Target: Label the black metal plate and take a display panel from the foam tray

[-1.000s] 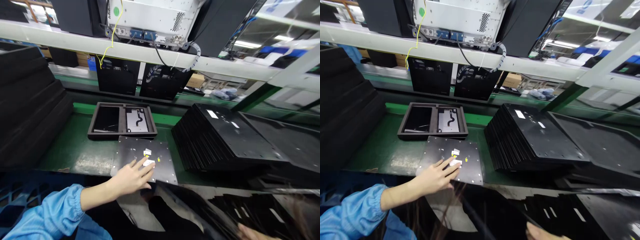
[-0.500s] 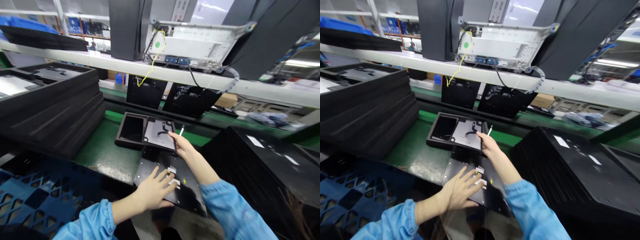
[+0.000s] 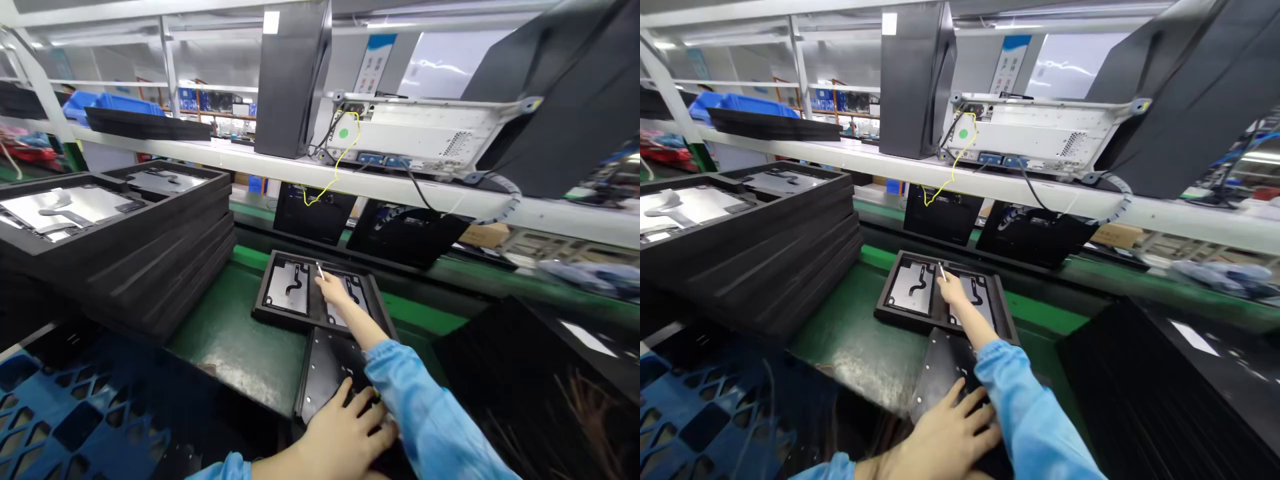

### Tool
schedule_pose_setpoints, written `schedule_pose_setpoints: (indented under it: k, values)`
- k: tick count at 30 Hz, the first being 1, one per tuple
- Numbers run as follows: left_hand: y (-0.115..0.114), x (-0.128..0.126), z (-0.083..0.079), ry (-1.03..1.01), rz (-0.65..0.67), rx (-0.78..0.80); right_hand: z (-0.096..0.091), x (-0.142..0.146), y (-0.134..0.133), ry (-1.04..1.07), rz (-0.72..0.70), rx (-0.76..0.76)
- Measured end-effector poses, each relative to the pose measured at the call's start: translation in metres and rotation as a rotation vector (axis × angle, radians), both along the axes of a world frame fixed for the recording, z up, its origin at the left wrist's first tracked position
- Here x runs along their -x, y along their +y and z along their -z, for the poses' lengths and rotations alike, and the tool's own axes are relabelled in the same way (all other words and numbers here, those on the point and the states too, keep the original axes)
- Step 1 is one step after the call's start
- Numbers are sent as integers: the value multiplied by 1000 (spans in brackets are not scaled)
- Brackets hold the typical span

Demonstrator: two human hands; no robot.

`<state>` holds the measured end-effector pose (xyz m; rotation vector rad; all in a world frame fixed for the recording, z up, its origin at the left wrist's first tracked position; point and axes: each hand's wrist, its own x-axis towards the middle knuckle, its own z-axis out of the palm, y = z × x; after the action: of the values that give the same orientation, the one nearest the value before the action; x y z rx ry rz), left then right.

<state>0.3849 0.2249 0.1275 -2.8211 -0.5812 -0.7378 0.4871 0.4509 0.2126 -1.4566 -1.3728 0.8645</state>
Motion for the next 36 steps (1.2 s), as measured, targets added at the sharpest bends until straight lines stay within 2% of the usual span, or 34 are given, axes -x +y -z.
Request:
schedule_pose_setpoints:
  k: [3,6,8,10,12,15,18,21,23,32,36]
  values:
    - [0,1,-3,-6,2,40,-6,-48,-40,4,20,92]
    - [0,4,-4,-23,67,112,-2,-115,-107,-27,51,96]
    - [1,10,-4,-120,143,193,13,-161,-160,-109,124,42]
    - [0,20,-4,-308,148,299,36,-201,-213,-186,246,37]
    - [2,31,-2,-514,9,435,63,-225,-258,-222,362,77]
    - [8,43,9,-672,-253,646,95,-227,-302,-165,431,146]
    - [17,48,29,-698,-353,845,108,-204,-313,-61,438,159]
    - [25,51,47,-698,-394,1053,108,-184,-308,-5,422,129]
    - [28,52,51,-696,-426,1140,108,-180,-304,10,384,117]
    - [31,61,30,-645,-482,1258,118,-172,-303,-64,420,41]
    - [30,67,35,-715,-413,1384,118,-173,-301,48,346,-5]
